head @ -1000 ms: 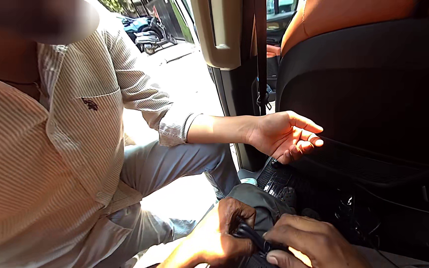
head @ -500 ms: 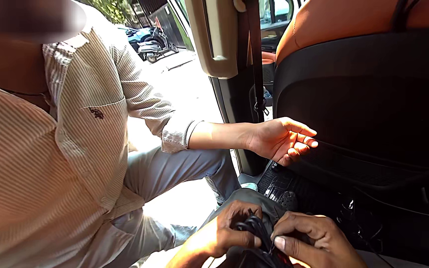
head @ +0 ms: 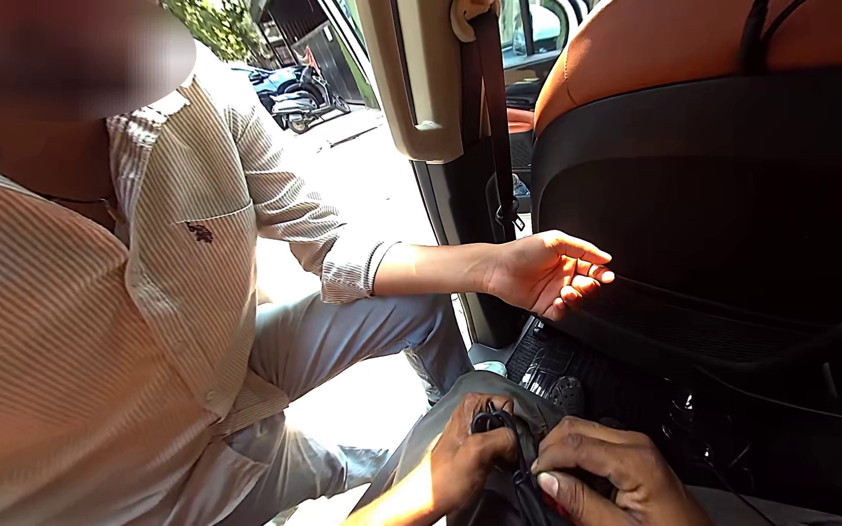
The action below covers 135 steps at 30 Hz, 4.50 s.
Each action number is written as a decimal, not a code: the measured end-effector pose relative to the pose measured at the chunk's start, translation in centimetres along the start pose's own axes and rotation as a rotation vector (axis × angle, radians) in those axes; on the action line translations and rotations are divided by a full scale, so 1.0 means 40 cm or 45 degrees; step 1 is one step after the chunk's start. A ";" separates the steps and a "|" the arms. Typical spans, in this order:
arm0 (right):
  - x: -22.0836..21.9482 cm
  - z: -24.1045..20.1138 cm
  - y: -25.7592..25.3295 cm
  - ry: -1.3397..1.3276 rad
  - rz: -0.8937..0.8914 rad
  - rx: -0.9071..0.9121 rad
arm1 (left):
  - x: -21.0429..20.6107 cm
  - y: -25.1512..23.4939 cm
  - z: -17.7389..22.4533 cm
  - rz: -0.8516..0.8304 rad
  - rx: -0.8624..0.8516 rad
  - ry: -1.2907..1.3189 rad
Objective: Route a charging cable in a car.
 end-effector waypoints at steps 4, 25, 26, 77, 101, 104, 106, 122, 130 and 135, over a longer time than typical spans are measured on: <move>-0.007 -0.013 -0.010 0.130 -0.179 -0.145 | -0.010 0.005 0.013 0.126 0.030 -0.135; 0.023 0.105 -0.002 -0.598 -0.368 -0.241 | -0.020 -0.019 -0.013 -0.038 0.397 0.049; 0.020 0.098 -0.004 -0.600 -0.345 -0.270 | -0.019 -0.017 -0.003 0.025 0.324 -0.035; 0.023 0.052 0.000 -0.077 0.061 0.246 | -0.037 0.006 -0.001 -0.117 0.444 0.188; 0.209 -0.014 -0.003 -0.308 0.893 0.126 | -0.014 -0.026 -0.040 -0.228 0.163 0.058; 0.306 -0.018 0.019 0.097 1.058 0.088 | 0.009 -0.011 -0.048 -0.038 0.167 -0.019; 0.338 0.011 0.054 0.538 0.839 -0.207 | -0.014 -0.031 -0.017 0.094 0.133 -0.109; 0.740 0.030 0.253 1.641 1.014 -0.848 | -0.131 -0.206 0.139 -0.287 0.063 -0.208; 0.812 0.180 0.257 1.849 0.733 -0.555 | -0.195 -0.224 0.173 -0.380 0.089 -0.202; 0.838 0.162 0.260 1.844 0.502 -0.464 | -0.264 -0.197 0.214 -0.364 0.132 -0.217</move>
Point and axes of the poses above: each hand's wrist, its own y-axis away from the middle knuckle, its own x-axis out of the back of the hand, z = x × y, the point moved 3 cm from there along -y, towards the middle knuckle, and after that the axes turned 10 degrees about x, right-handed, at the moved point
